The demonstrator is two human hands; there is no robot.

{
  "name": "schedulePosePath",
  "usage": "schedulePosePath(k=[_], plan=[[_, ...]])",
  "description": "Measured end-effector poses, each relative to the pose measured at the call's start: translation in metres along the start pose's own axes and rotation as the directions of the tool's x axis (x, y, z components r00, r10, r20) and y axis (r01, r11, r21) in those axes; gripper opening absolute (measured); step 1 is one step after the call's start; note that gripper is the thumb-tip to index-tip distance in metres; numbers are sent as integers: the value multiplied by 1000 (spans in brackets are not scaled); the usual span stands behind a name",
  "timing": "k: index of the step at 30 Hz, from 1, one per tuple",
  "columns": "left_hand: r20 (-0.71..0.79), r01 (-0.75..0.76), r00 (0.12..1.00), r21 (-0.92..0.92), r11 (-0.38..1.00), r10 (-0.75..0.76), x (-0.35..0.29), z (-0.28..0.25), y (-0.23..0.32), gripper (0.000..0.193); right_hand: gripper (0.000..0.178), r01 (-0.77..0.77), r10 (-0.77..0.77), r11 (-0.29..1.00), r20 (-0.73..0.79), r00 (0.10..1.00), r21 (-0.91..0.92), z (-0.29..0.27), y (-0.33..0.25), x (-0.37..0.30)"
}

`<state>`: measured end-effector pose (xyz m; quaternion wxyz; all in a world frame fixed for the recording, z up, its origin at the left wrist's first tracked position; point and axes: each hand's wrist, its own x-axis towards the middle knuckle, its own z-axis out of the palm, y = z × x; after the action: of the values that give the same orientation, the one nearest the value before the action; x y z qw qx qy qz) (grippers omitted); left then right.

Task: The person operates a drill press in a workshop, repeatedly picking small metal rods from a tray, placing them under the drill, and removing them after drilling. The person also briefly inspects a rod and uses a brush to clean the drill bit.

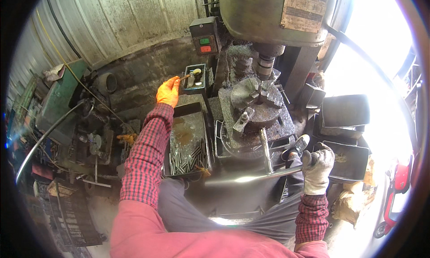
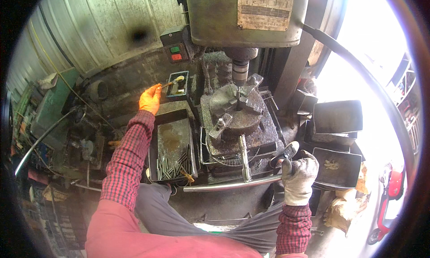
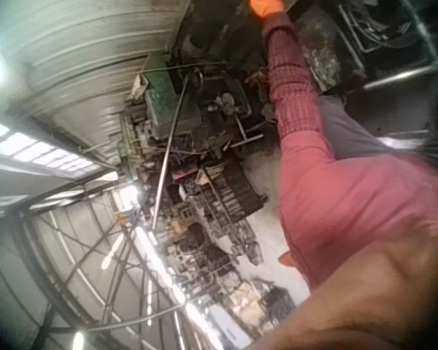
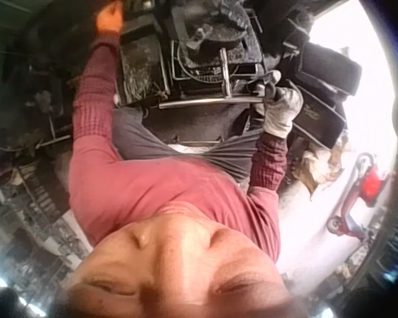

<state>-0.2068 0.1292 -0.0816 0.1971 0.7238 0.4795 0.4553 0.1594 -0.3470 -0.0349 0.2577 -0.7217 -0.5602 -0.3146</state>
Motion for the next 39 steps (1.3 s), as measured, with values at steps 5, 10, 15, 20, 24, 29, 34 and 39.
schedulePosePath(k=[5, 10, 15, 20, 24, 29, 34, 39], plan=[[116, -64, 992, 207, 976, 41, -4, -20, 35, 37, 32, 12, -11, 999, 32, 999, -41, -1, 3, -4], [148, -118, 986, 318, 941, 74, -12, -18, 58, 37, 30, 28, -28, 1000, -11, 1000, 2, -2, 1, -1], [161, -213, 973, 352, 911, 166, -42, -53, 69, 35, 28, -40, 40, 999, 19, 999, 3, -4, -1, -1], [141, -5, 990, -53, 999, 12, -79, -69, 104, 26, 40, -105, 117, 990, 131, 984, -95, -5, 1, -2], [289, 102, 956, -508, 856, 57, -105, -30, 160, 29, 33, -135, 136, 991, 135, 981, -17, -7, 0, -2], [346, 155, 933, -643, 750, 104, -95, 25, 197, 26, 32, -142, 146, 989, 145, 979, -35, -8, -1, -2], [109, -65, 985, -477, 876, 133, -74, 26, 146, 26, 35, -108, 119, 989, 119, 986, -101, -8, 0, -1], [-12, 105, 994, -202, 974, -109, -26, 8, 55, 36, 34, -134, 130, 990, 81, 988, 43, -5, -1, -1]])
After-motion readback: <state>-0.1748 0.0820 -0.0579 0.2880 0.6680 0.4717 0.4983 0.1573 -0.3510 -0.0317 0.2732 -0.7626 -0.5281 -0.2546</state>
